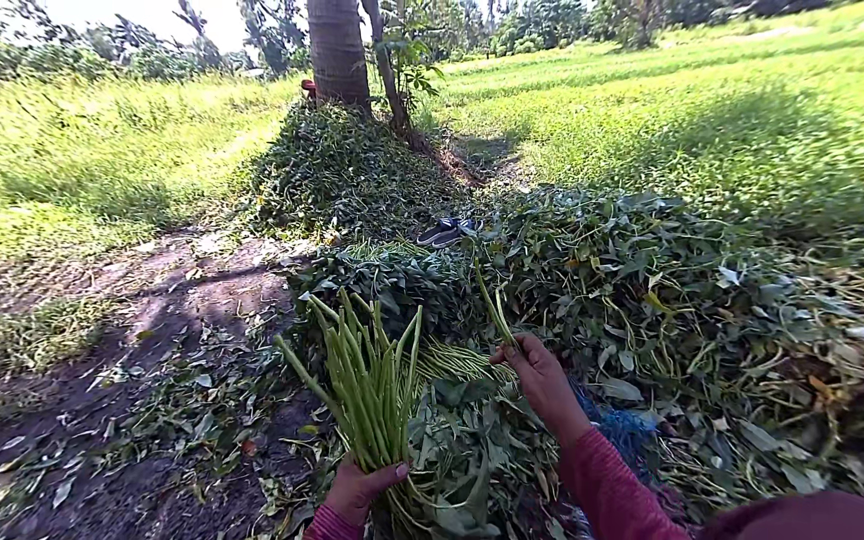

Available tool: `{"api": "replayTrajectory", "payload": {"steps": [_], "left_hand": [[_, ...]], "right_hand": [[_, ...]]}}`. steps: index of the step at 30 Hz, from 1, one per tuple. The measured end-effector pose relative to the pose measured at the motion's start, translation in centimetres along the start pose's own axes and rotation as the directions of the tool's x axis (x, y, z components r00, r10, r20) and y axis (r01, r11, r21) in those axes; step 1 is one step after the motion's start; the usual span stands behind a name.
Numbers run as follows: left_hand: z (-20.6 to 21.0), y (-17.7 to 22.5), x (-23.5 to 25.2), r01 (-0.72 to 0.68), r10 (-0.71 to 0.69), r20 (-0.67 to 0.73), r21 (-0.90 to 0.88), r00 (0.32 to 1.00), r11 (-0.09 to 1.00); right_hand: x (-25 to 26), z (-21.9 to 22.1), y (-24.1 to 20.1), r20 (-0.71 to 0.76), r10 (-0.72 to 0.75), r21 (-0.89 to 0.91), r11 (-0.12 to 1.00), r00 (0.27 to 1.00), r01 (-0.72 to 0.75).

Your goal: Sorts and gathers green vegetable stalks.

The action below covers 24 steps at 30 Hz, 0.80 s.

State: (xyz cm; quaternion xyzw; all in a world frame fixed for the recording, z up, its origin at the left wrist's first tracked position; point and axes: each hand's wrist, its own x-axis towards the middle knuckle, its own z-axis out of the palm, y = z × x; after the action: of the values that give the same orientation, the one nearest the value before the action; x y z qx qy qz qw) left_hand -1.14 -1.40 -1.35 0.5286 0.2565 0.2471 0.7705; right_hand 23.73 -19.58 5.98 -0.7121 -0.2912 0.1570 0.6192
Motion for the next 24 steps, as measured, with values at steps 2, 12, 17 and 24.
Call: {"api": "replayTrajectory", "payload": {"steps": [2,12,17,24], "left_hand": [[0.9,-0.1,-0.1,-0.021,0.021,0.027,0.007,0.999,1.0],[3.3,-2.4,0.4,0.162,-0.17,-0.245,-0.054,0.954,0.985],[2.8,-2.9,0.6,0.157,-0.157,-0.147,-0.011,0.977,0.988],[3.3,-1.8,1.1,0.126,-0.084,-0.235,0.171,0.968,0.977]], "right_hand": [[-0.9,3.0,1.9,0.086,0.003,0.115,0.993,0.996,-0.013],[-7.1,11.8,7.3,0.492,0.144,0.01,0.985,0.859,-0.171],[-5.3,10.1,7.4,0.72,0.193,-0.167,0.981,0.667,-0.103],[-3.3,6.4,8.8,0.592,0.395,-0.398,0.901,0.703,-0.172]]}}
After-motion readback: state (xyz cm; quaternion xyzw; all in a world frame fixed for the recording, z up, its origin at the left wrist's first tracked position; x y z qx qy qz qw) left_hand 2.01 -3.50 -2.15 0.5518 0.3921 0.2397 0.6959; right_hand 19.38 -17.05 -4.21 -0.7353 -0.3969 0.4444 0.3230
